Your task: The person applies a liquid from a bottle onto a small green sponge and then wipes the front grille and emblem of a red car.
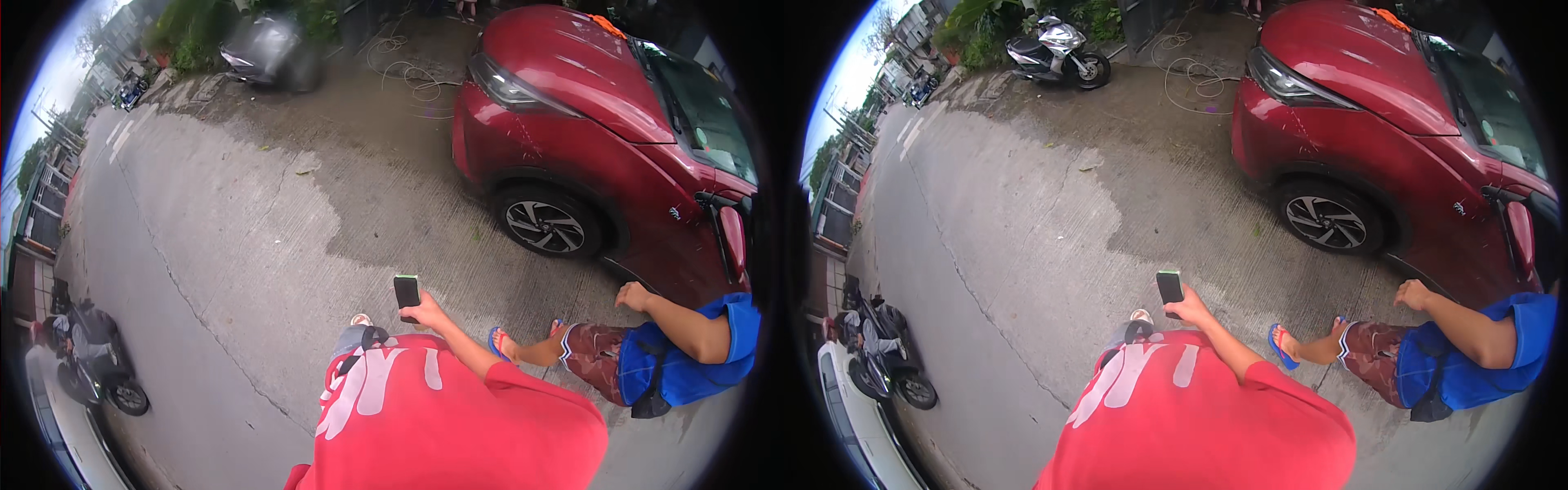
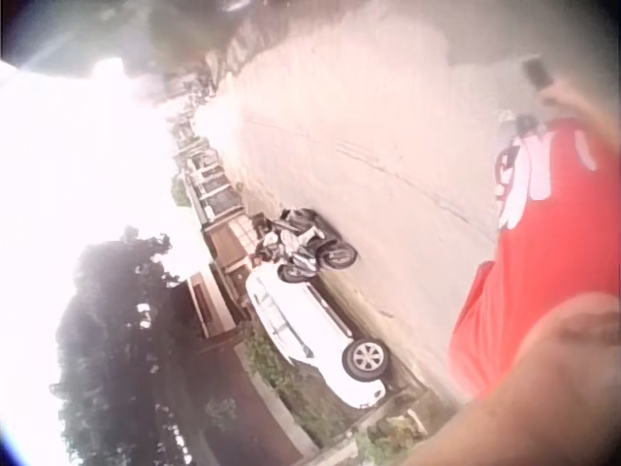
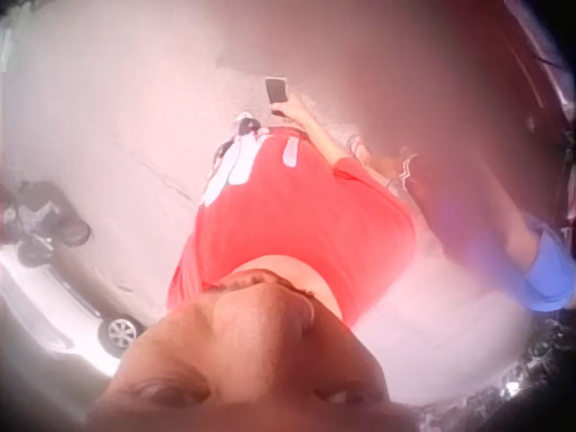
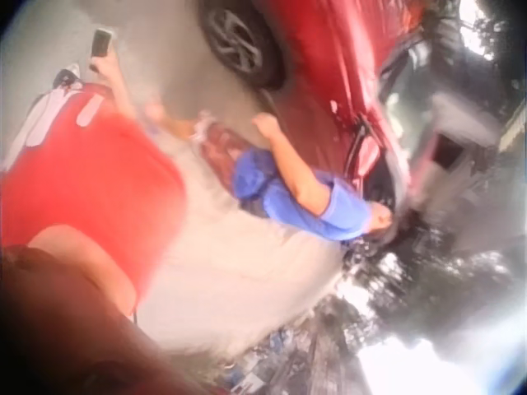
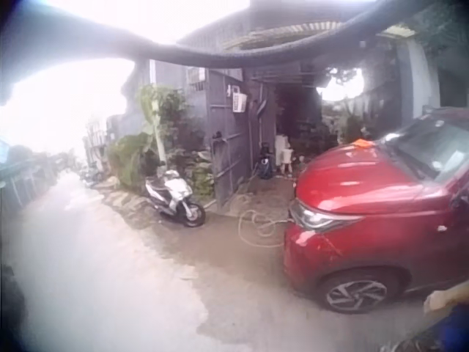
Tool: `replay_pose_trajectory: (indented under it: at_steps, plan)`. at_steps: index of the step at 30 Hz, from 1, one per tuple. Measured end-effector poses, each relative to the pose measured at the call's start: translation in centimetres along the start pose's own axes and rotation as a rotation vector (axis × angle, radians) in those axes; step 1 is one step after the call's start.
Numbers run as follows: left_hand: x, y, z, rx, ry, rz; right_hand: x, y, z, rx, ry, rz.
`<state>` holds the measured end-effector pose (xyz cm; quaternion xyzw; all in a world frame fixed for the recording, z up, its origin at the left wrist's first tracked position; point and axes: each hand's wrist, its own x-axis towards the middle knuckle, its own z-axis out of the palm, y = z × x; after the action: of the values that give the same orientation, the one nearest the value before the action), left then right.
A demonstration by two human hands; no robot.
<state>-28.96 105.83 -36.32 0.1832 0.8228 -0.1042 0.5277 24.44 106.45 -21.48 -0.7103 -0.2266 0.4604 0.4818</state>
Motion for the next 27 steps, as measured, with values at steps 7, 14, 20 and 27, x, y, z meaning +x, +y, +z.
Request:
replay_pose_trajectory:
  at_steps: [7,14,20,27]
  plan:
    - [-6.8,62.5,-8.5,-0.099,0.226,0.98,15.1,-10.8,-2.4,0.242,0.2,0.035]
    - [-27.3,91.3,13.0,-0.104,-0.215,1.543,38.7,-12.9,-9.1,0.328,0.377,0.061]
    - [-8.5,90.6,20.9,0.382,-0.125,0.506,62.1,-25.7,-15.7,0.359,0.317,-0.139]
    - [-5.6,104.1,31.1,0.629,-0.066,0.065,79.2,-35.4,-27.3,0.247,0.341,-0.382]
